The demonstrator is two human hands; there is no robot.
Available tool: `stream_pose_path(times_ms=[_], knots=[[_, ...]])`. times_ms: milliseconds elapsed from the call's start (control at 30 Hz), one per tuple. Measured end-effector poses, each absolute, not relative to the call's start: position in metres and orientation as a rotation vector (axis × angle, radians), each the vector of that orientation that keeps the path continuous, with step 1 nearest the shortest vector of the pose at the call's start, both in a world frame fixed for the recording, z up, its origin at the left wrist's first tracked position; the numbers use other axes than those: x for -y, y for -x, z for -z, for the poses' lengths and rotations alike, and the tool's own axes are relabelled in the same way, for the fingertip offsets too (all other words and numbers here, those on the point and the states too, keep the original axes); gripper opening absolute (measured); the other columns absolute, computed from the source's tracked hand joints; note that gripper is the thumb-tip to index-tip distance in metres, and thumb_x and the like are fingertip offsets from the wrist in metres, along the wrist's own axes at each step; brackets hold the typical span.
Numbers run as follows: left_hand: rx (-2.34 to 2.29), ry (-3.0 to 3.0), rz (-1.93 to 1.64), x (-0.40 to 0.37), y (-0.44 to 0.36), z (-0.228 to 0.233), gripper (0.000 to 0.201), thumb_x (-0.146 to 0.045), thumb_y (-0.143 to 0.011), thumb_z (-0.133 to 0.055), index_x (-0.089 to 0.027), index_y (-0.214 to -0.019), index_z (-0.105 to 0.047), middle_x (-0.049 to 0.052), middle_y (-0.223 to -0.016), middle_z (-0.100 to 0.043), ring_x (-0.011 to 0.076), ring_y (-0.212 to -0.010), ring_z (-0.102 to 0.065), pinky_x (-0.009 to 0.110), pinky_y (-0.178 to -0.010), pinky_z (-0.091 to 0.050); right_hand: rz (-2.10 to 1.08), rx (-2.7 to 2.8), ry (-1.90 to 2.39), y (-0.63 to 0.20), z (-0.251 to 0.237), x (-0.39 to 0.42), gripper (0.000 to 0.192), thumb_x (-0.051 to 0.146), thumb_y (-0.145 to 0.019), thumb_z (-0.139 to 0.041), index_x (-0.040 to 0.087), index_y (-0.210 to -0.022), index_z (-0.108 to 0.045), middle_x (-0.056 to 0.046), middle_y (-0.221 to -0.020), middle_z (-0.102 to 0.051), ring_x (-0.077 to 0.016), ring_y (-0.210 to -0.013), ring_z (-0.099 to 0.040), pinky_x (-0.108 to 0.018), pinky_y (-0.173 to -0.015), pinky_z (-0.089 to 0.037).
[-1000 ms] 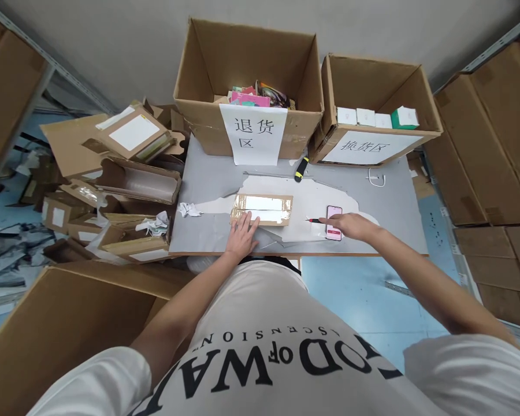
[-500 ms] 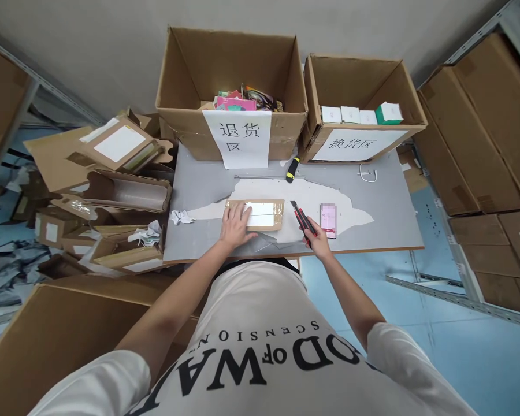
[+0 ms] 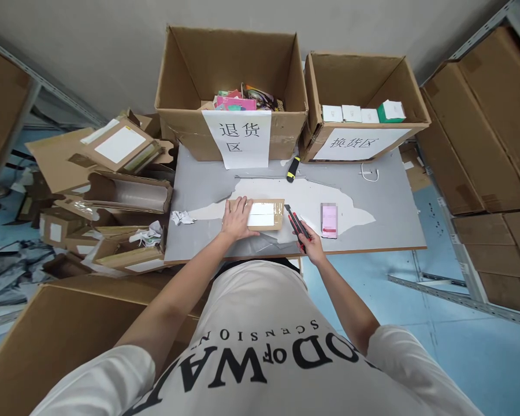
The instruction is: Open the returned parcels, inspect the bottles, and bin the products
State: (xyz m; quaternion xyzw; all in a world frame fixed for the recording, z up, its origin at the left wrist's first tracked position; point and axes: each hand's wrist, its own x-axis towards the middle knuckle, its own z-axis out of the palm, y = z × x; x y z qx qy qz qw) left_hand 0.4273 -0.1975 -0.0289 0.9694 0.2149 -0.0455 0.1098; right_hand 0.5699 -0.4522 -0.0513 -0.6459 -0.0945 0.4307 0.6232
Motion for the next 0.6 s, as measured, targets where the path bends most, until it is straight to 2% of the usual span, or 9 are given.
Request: stream_pose_path(times_ms=[600], knots=[[-0.606, -2.8, 0.006, 0.192, -0.43, 0.031, 0.113, -0.066, -0.052, -0.074, -0.013, -0.143, -0.031, 0.023, -0.14, -0.041, 0.0409, -0.131, -0.033, 0.06, -0.111, -0.011, -0.959, 0.241, 1.495, -0.577, 0.047, 0.436, 0.081, 0.051, -0.075, -0.067, 0.027, -0.145, -0.036, -0.009, -0.104, -0.066, -0.0057, -0.047, -0.046, -0.02, -0.036, -0.031]])
